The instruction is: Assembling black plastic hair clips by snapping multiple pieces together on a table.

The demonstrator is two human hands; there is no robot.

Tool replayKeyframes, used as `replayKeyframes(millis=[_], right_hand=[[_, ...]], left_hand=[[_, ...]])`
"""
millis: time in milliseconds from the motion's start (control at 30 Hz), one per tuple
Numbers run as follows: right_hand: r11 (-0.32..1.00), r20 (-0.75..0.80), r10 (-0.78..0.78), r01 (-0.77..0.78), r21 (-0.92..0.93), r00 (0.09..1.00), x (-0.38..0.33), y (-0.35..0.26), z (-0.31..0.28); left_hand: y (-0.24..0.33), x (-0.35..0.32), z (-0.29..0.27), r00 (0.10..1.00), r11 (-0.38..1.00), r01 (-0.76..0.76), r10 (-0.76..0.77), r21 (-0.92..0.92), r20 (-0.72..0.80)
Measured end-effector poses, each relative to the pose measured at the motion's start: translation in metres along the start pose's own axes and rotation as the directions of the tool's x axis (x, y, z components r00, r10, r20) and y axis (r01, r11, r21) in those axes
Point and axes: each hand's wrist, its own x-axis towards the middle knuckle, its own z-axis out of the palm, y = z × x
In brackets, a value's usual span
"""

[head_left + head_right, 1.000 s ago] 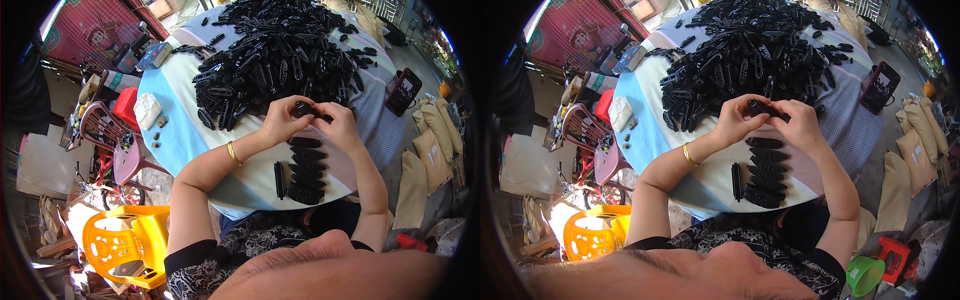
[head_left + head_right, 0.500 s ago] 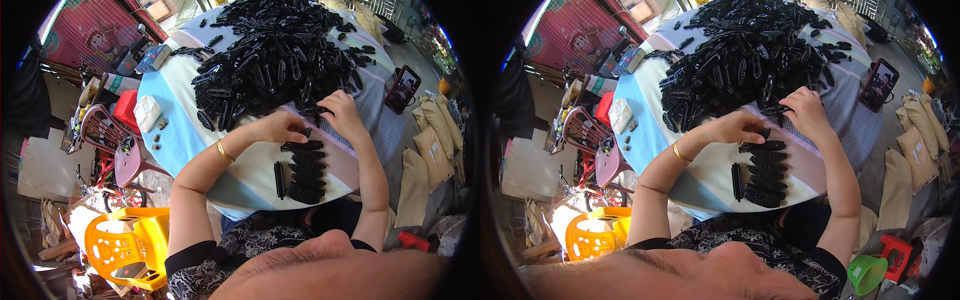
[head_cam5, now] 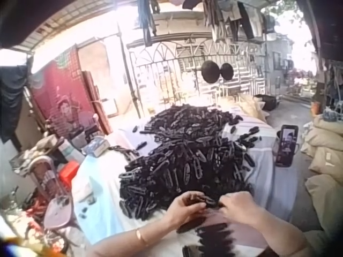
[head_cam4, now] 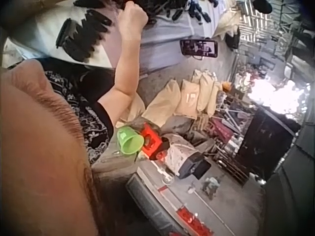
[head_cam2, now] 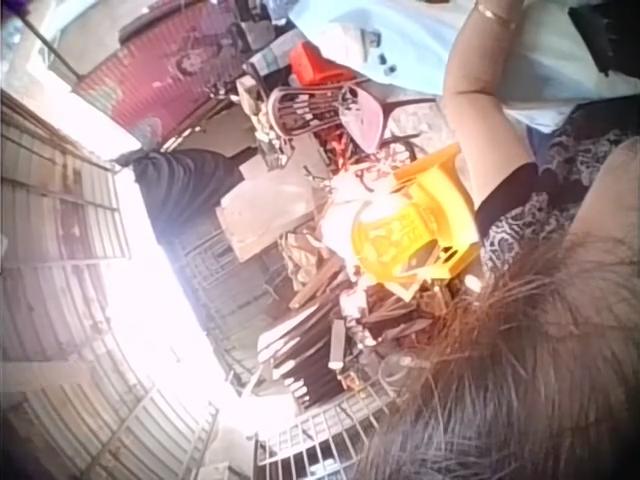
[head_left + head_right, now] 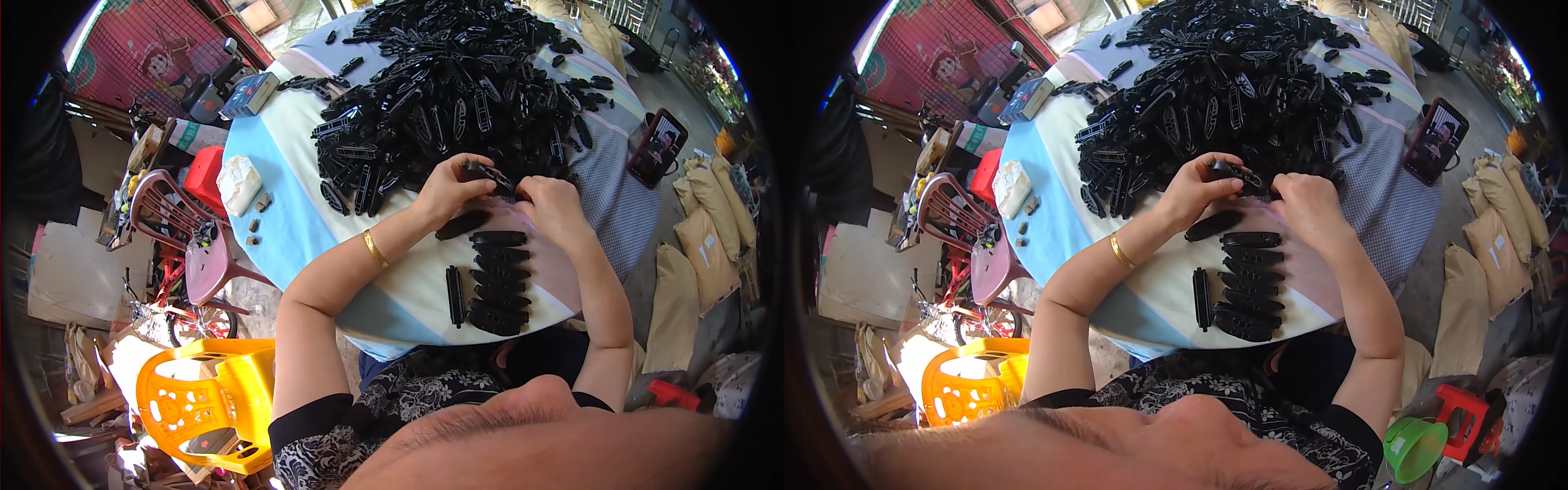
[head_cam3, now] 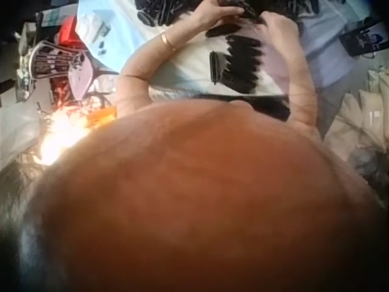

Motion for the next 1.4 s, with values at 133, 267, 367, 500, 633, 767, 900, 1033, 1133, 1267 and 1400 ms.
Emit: replayKeyframes(millis=[133, 267, 367, 500, 633, 767, 900, 1033, 1133, 1267, 1400], right_hand=[[0.990, -0.185, 0.028, -0.001, 0.143, 0.982, 0.001, -0.001, -0.006], [0.907, -0.195, 0.139, -0.046, 0.418, 0.971, 0.005, -0.001, -0.013], [0.807, -0.120, 0.153, -0.054, 0.588, 0.981, 0.006, -0.008, -0.012], [0.725, -0.109, 0.179, -0.056, 0.687, 0.978, 0.003, -0.016, -0.010], [0.870, -0.480, -0.065, 0.285, 0.403, 0.875, 0.005, -0.018, -0.009], [0.896, -0.570, -0.200, 0.384, 0.224, 0.797, 0.006, -0.022, -0.010], [0.888, -0.547, -0.255, 0.417, 0.195, 0.797, 0.006, -0.025, -0.010], [0.849, -0.648, -0.050, 0.375, 0.373, 0.760, 0.005, -0.030, -0.011], [0.845, -0.629, -0.151, 0.430, 0.318, 0.762, 0.007, -0.025, -0.017], [0.816, -0.555, -0.406, 0.562, 0.137, 0.726, 0.008, -0.026, -0.017], [0.824, -0.555, -0.445, 0.564, 0.054, 0.703, 0.006, -0.027, -0.016]], left_hand=[[-0.001, 0.000, -0.004, 0.999, 0.996, -0.013, 0.010, 0.088, 0.039], [0.001, -0.003, 0.000, 0.996, 0.990, 0.026, -0.038, 0.140, 0.084], [0.000, -0.005, -0.001, 0.994, 0.981, 0.026, -0.046, 0.194, 0.101], [-0.001, -0.006, 0.005, 0.998, 0.970, 0.035, -0.044, 0.241, 0.034], [-0.001, -0.007, 0.006, 0.999, 0.988, 0.032, -0.034, 0.152, 0.011], [0.001, -0.008, 0.007, 0.999, 0.989, 0.037, -0.040, 0.141, 0.023], [-0.001, -0.009, 0.008, 0.997, 0.995, -0.071, 0.072, 0.071, -0.004], [-0.003, -0.006, 0.005, 0.997, 0.994, -0.077, 0.079, -0.081, 0.015], [0.005, -0.007, 0.010, 0.999, 0.976, 0.040, -0.037, -0.214, 0.021], [0.012, -0.011, 0.005, 0.971, 0.963, 0.209, -0.184, -0.168, 0.156], [0.011, -0.004, -0.004, 0.957, 0.965, 0.263, -0.257, -0.023, 0.136]])
